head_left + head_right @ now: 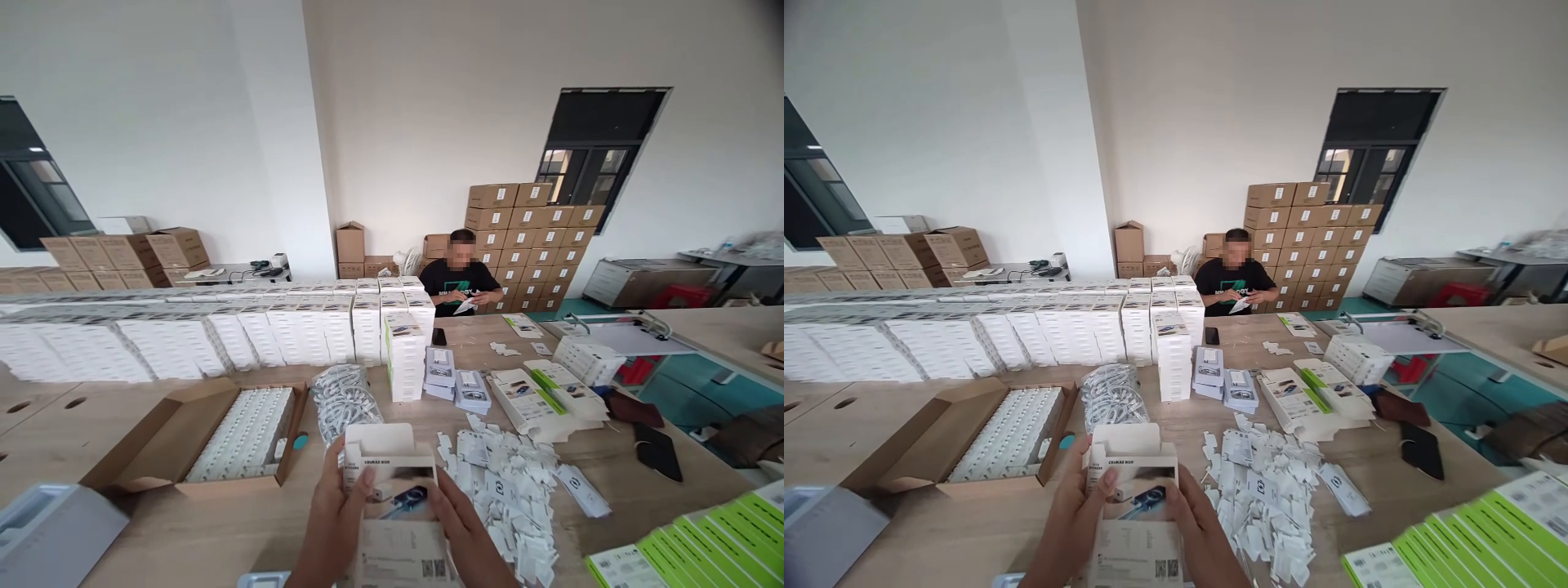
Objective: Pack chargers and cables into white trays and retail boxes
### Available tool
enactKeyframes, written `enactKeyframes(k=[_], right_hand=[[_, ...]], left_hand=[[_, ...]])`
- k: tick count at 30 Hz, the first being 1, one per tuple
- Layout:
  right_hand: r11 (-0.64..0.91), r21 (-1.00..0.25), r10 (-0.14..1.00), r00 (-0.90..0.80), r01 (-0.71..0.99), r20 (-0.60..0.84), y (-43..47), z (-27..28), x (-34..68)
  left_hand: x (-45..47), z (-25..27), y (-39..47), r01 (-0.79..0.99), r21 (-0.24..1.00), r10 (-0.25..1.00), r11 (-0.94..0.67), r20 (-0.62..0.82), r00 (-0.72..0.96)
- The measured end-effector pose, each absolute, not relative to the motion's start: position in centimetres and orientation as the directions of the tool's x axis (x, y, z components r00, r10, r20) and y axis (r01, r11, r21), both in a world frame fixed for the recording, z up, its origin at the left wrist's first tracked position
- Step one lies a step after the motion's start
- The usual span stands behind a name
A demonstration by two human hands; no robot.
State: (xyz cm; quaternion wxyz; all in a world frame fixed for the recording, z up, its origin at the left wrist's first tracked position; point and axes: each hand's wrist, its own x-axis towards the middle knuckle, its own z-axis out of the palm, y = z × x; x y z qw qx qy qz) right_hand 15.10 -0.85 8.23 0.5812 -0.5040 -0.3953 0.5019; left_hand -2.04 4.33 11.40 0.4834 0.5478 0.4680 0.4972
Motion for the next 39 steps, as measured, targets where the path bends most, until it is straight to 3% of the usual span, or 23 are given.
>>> enactKeyframes(k=[3, 7, 13, 19, 22, 25, 28, 34, 39], right_hand=[[0.038, -0.918, 0.994, 0.111, -0.395, -0.006, -0.6, 8.4, 14.3], [0.074, -0.902, 0.996, 0.075, -0.425, 0.046, -0.3, 8.0, 13.3], [0.107, -0.959, 0.994, 0.013, -0.261, 0.108, -1.4, 9.0, 12.6], [0.111, -0.987, 0.936, 0.321, 0.120, 0.144, -1.7, 10.0, 12.9], [0.162, -0.976, 0.901, 0.382, 0.143, 0.206, -1.6, 11.0, 14.3], [0.162, -0.982, 0.939, 0.291, 0.093, 0.182, -1.7, 12.6, 15.8], [0.190, -0.967, 0.955, 0.196, 0.172, 0.223, -1.7, 13.9, 16.5], [0.315, -0.861, 0.911, 0.126, 0.399, 0.392, -0.8, 14.6, 16.0], [0.482, -0.676, 0.838, -0.069, 0.557, 0.541, -0.2, 15.1, 15.1]], left_hand=[[-2.3, 10.6, 4.1, -0.035, 0.997, 0.997, -0.063, 0.065, 0.051], [-3.3, 8.5, 3.8, -0.087, 0.991, 0.993, -0.098, 0.092, -0.068], [-5.1, 8.7, 3.1, -0.088, 0.988, 0.992, -0.123, 0.124, 0.007], [-5.0, 11.5, 4.7, -0.145, 0.987, 0.934, -0.074, 0.119, 0.337], [-5.2, 12.5, 5.5, -0.131, 0.985, 0.838, -0.114, 0.166, 0.520], [-5.7, 13.4, 5.8, -0.079, 0.982, 0.728, -0.171, 0.180, 0.661], [-6.1, 14.2, 5.8, -0.094, 0.983, 0.685, -0.161, 0.179, 0.706], [-6.9, 14.5, 5.6, -0.199, 0.980, 0.713, -0.024, 0.156, 0.683], [-7.8, 13.6, 5.5, -0.172, 0.979, 0.759, -0.106, 0.191, 0.623]])
